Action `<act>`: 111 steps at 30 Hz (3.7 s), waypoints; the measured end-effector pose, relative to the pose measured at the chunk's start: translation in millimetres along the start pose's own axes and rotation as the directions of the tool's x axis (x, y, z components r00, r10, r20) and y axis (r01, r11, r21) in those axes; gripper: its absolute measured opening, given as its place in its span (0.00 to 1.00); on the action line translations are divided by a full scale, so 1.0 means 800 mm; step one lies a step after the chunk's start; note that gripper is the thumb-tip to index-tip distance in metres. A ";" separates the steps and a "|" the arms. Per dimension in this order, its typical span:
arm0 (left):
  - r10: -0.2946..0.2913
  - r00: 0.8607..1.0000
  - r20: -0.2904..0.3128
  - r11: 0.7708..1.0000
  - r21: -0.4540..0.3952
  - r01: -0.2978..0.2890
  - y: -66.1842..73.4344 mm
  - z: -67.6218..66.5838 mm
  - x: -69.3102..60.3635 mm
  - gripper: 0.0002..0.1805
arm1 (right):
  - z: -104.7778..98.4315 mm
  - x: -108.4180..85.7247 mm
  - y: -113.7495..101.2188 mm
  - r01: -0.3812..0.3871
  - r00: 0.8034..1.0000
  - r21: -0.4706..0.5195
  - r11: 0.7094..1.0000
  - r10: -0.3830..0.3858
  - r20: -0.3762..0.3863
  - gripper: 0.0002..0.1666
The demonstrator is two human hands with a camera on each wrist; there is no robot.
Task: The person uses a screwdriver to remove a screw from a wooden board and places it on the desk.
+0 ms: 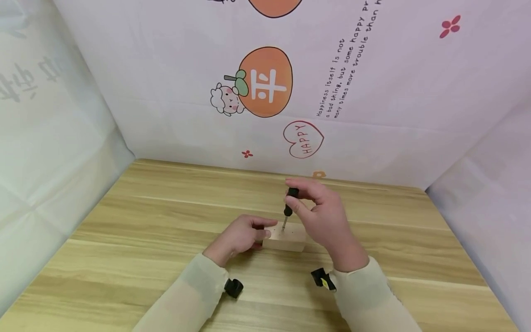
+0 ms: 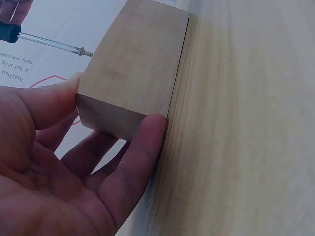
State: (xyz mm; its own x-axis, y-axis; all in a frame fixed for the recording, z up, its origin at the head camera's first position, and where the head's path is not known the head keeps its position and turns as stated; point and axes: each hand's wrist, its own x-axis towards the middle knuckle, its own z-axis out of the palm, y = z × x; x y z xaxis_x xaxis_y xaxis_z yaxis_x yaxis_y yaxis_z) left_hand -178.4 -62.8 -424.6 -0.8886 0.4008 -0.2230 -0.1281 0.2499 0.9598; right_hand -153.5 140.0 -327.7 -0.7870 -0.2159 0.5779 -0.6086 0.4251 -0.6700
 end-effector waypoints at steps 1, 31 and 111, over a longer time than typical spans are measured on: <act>0.000 1.000 -0.001 1.000 0.002 0.000 0.000 0.000 0.000 0.16 | 0.001 0.000 -0.002 0.008 1.000 -0.033 0.999 -0.009 -0.021 0.20; -0.009 1.000 0.006 1.000 0.014 0.009 0.002 -0.001 0.002 0.17 | 0.002 -0.003 0.009 0.090 0.993 0.031 0.996 -0.087 -0.080 0.21; 0.001 1.000 0.007 1.000 0.001 -0.001 -0.005 -0.001 0.005 0.17 | 0.003 -0.004 0.007 0.071 0.997 0.187 0.980 -0.070 -0.014 0.17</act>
State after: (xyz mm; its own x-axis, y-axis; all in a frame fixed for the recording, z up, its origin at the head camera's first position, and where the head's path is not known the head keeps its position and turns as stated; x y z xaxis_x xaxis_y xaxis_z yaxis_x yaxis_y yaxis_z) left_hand -181.6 -63.1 -429.3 -0.8859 0.4068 -0.2230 -0.1267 0.2501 0.9599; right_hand -154.8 140.8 -334.0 -0.7413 -0.2324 0.6297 -0.6711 0.2372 -0.7024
